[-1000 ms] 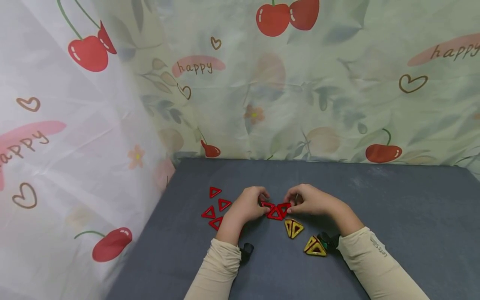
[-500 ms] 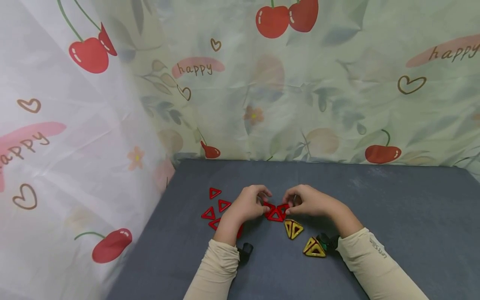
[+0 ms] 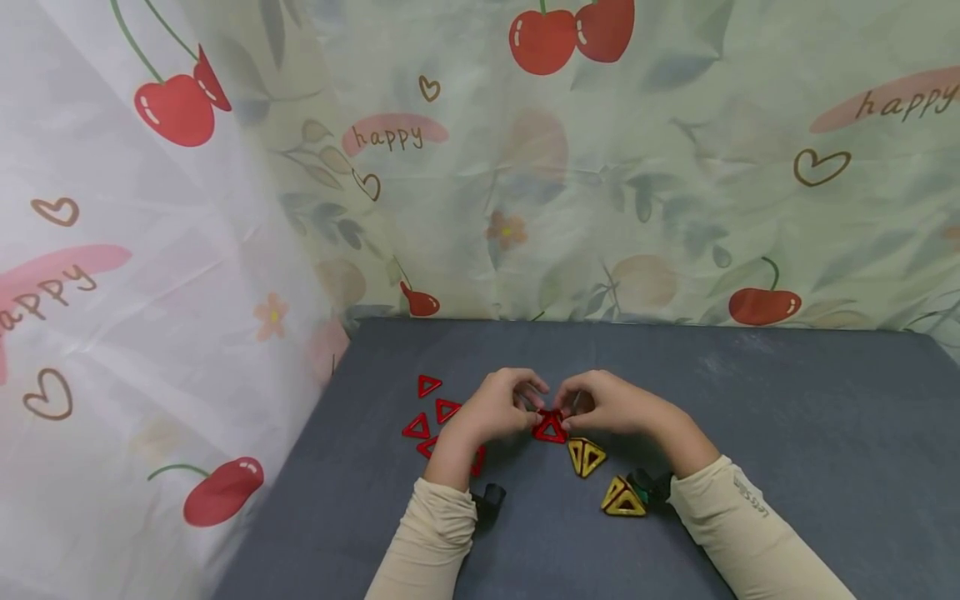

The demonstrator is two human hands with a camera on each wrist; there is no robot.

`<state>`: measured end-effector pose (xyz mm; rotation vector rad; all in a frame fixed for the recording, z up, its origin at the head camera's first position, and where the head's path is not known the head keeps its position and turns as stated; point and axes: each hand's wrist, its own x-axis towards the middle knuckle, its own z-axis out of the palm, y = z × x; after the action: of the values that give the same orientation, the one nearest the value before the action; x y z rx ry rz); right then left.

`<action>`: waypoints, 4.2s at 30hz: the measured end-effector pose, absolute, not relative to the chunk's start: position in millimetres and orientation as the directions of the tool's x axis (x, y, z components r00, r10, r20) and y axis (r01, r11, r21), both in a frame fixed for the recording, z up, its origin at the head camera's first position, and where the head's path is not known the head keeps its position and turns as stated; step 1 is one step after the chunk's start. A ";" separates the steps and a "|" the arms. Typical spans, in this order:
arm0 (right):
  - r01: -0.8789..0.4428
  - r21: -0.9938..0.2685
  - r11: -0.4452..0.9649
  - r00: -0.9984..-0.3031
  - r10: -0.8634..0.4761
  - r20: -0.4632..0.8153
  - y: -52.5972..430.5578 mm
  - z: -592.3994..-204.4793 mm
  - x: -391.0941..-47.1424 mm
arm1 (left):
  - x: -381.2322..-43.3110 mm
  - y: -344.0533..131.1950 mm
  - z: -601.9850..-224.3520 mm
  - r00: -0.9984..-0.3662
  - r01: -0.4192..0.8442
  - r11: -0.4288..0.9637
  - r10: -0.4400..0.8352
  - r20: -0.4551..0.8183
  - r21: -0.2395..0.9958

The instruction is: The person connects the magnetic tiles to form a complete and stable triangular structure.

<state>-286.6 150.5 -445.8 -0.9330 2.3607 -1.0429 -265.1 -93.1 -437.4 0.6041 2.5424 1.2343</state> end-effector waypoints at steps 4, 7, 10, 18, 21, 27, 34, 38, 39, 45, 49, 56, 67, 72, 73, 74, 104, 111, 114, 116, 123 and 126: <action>-0.417 -0.768 0.486 -0.696 -0.715 -0.075 148.1 -445.5 -285.1 | -264.6 -93.3 -436.1 -0.890 0.236 0.557 0.454 -0.053 0.796; -0.420 -0.776 0.470 -0.690 -0.721 -0.063 147.1 -445.5 -284.6 | -263.9 -93.0 -435.2 -0.887 0.227 0.543 0.459 -0.059 0.809; -0.425 -0.779 0.460 -0.684 -0.727 -0.056 146.6 -445.3 -284.7 | -263.3 -92.4 -434.5 -0.883 0.226 0.537 0.465 -0.062 0.813; -0.435 -0.768 0.470 -0.683 -0.728 -0.059 146.6 -443.4 -285.5 | -264.6 -97.2 -434.0 -0.883 0.244 0.559 0.466 -0.057 0.792; -0.454 -0.753 0.476 -0.675 -0.735 -0.058 147.6 -444.4 -285.4 | -264.0 -103.4 -432.4 -0.888 0.242 0.562 0.457 -0.052 0.791; -0.468 -0.750 0.468 -0.655 -0.753 -0.061 149.0 -447.3 -284.0 | -265.2 -119.7 -429.0 -0.907 0.240 0.578 0.420 -0.032 0.780; -0.471 -0.744 0.474 -0.647 -0.759 -0.074 149.0 -447.6 -283.1 | -265.9 -144.7 -424.9 -0.954 0.187 0.611 0.300 -0.006 0.769; -0.469 -0.738 0.484 -0.656 -0.751 -0.076 149.3 -447.6 -282.3 | -264.9 -162.1 -426.0 -0.981 0.118 0.641 0.195 -0.013 0.759; -0.469 -0.738 0.486 -0.658 -0.749 -0.075 149.2 -447.9 -282.1 | -264.4 -166.4 -426.3 -0.986 0.096 0.651 0.168 -0.019 0.753; -0.468 -0.730 0.498 -0.674 -0.735 -0.069 148.8 -449.7 -283.1 | -262.0 -189.3 -430.6 -0.995 -0.028 0.739 0.045 -0.090 0.674; -0.462 -0.726 0.509 -0.684 -0.725 -0.073 148.6 -449.9 -283.6 | -261.3 -195.7 -433.2 -0.987 -0.093 0.787 0.006 -0.158 0.609; -0.454 -0.739 0.498 -0.679 -0.730 -0.075 147.9 -449.6 -283.4 | -261.5 -193.1 -437.2 -0.977 -0.143 0.816 -0.024 -0.214 0.560; -0.451 -0.736 0.505 -0.676 -0.732 -0.088 147.0 -450.4 -284.5 | -263.5 -190.6 -439.2 -0.980 -0.158 0.824 -0.063 -0.190 0.545; -0.452 -0.733 0.508 -0.674 -0.733 -0.092 147.4 -450.9 -285.8 | -263.7 -185.4 -437.1 -0.985 -0.137 0.830 -0.055 -0.166 0.541; -0.451 -0.733 0.509 -0.675 -0.732 -0.093 147.6 -450.9 -285.9 | -263.7 -183.8 -436.8 -0.985 -0.134 0.831 -0.052 -0.166 0.540; -0.452 -0.733 0.508 -0.674 -0.733 -0.093 147.8 -451.0 -286.0 | -263.6 -182.3 -436.7 -0.985 -0.131 0.831 -0.047 -0.166 0.540; -0.451 -0.739 0.501 -0.665 -0.741 -0.097 146.5 -446.6 -283.4 | -263.5 -134.1 -439.2 -0.968 0.075 0.731 0.218 -0.128 0.679; -0.452 -0.732 0.510 -0.669 -0.736 -0.100 145.1 -446.0 -283.6 | -263.4 -124.4 -439.9 -0.960 0.088 0.730 0.244 -0.139 0.678; -0.449 -0.732 0.512 -0.671 -0.735 -0.102 144.8 -446.7 -283.9 | -264.3 -121.3 -442.5 -0.953 0.110 0.718 0.273 -0.133 0.688; -0.448 -0.733 0.512 -0.671 -0.735 -0.103 144.8 -447.1 -284.1 | -264.0 -119.0 -443.2 -0.949 0.124 0.710 0.289 -0.127 0.693; -0.449 -0.732 0.513 -0.670 -0.735 -0.104 145.2 -447.5 -284.7 | -261.1 -113.0 -440.2 -0.935 0.133 0.687 0.325 -0.138 0.714; -0.449 -0.731 0.514 -0.672 -0.733 -0.103 145.5 -447.4 -285.0 | -261.0 -111.9 -439.3 -0.933 0.138 0.685 0.333 -0.138 0.716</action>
<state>-285.0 145.5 -447.4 -0.9747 2.3581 -0.9687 -261.0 -111.9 -439.3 0.3767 2.6402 1.0907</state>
